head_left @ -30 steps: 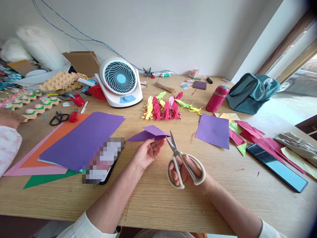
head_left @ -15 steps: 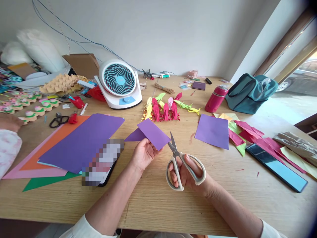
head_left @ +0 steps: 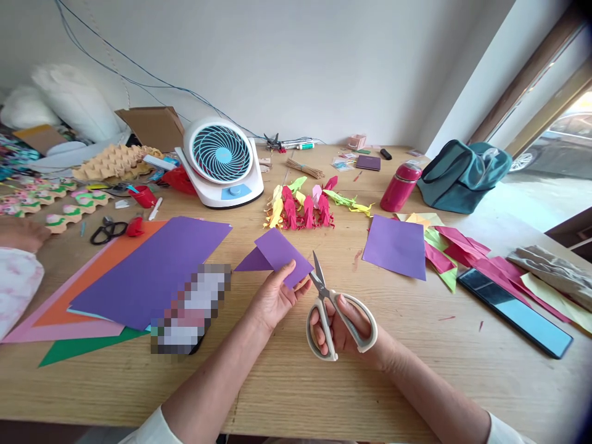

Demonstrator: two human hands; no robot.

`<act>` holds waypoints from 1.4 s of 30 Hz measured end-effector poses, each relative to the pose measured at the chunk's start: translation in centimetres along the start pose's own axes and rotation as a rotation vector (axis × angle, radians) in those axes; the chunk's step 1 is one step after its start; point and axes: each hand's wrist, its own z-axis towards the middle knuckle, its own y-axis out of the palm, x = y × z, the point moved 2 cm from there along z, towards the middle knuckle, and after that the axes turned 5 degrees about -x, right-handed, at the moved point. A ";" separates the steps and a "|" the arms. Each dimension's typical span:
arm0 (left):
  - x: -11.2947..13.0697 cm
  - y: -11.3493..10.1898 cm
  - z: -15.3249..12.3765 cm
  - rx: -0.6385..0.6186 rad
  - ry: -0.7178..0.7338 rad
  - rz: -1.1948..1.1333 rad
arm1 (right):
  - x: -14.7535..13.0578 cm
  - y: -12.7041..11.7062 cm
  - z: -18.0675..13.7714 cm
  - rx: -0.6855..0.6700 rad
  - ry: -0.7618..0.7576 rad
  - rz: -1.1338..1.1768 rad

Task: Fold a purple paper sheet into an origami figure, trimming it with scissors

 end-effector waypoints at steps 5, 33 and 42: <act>0.0 -0.3 0.1 0.027 0.028 0.022 | 0.2 0.1 0.0 -0.002 0.005 -0.057; 1.6 -0.7 0.5 -0.109 0.082 0.118 | -0.5 0.5 -0.6 0.132 -0.065 -0.424; 1.6 -0.6 0.4 -0.175 0.075 0.102 | -0.4 0.4 -0.6 0.135 -0.060 -0.421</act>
